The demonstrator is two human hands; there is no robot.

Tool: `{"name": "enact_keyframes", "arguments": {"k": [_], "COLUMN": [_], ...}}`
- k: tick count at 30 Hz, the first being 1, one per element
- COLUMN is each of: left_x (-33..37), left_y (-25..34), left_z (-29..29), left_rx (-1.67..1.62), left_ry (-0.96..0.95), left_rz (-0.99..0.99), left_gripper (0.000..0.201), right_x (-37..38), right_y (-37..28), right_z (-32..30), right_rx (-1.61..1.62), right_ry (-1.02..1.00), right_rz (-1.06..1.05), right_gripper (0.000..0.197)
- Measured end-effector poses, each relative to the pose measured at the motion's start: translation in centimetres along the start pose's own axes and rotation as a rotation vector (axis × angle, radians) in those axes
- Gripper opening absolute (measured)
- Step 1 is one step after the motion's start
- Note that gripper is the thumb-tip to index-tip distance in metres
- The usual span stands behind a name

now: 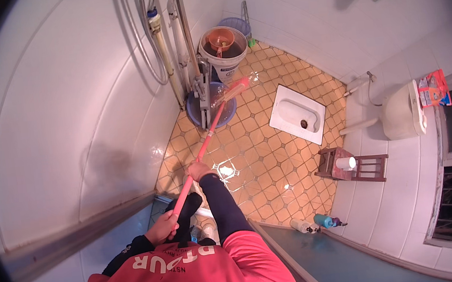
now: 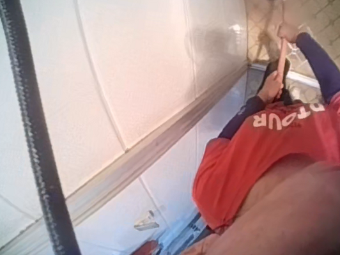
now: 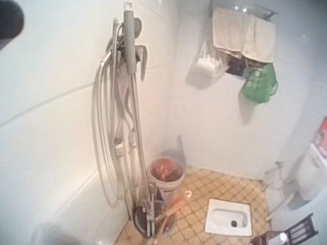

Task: The person mops the floor in a bathroom and a small adjacent room using a pink squeegee-style mop. They move the mop back and forth across the tiled surfaces, occasionally dipping it into a bucket of water to wet it. The person also briefly moves a small wooden stool to clean underneath it.

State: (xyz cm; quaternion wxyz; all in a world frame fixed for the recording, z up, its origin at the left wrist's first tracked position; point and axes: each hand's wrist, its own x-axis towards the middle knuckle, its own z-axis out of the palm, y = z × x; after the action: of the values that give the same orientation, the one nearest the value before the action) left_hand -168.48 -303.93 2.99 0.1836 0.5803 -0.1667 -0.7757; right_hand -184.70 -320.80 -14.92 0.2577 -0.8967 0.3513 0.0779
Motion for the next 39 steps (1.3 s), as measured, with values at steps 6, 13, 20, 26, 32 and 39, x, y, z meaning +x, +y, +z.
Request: {"name": "enact_keyframes", "arguments": {"k": [6, 13, 20, 26, 32, 39], "left_x": [-4.1, -2.0, -8.7, -10.6, -12.5, -13.5], "left_y": [5.9, 10.9, 13.5, 14.2, 20.1, 20.9], "left_z": [-5.9, -6.0, -4.8, -2.1, 4.5, 5.8], "left_rx": [0.118, 0.095, 0.152, 0.337, 1.214, 1.777], "left_ry": [-0.156, -0.104, -0.016, 0.099, 0.418, 0.868], "left_rz": [-0.053, -0.216, -0.109, 0.076, 0.386, 0.537], "left_gripper": [0.015, 0.02, 0.044, 0.045, 0.035, 0.045], "right_x": [0.2, 2.8, 0.5, -1.0, 1.0, 3.2], "right_y": [-8.1, -4.3, -6.5, -1.0, 1.0, -0.6], "right_z": [-5.3, -9.1, -13.2, -8.5, -13.7, -17.9], "right_rx": [0.179, 0.185, 0.264, 0.842, 2.681, 2.912], "right_ry": [0.219, 0.077, 0.106, 0.551, 0.241, 0.314], "right_rz": [-0.008, 0.07, -0.04, 0.445, 0.847, 0.567], "right_gripper": [0.018, 0.018, 0.015, 0.019, 0.018, 0.016]}}
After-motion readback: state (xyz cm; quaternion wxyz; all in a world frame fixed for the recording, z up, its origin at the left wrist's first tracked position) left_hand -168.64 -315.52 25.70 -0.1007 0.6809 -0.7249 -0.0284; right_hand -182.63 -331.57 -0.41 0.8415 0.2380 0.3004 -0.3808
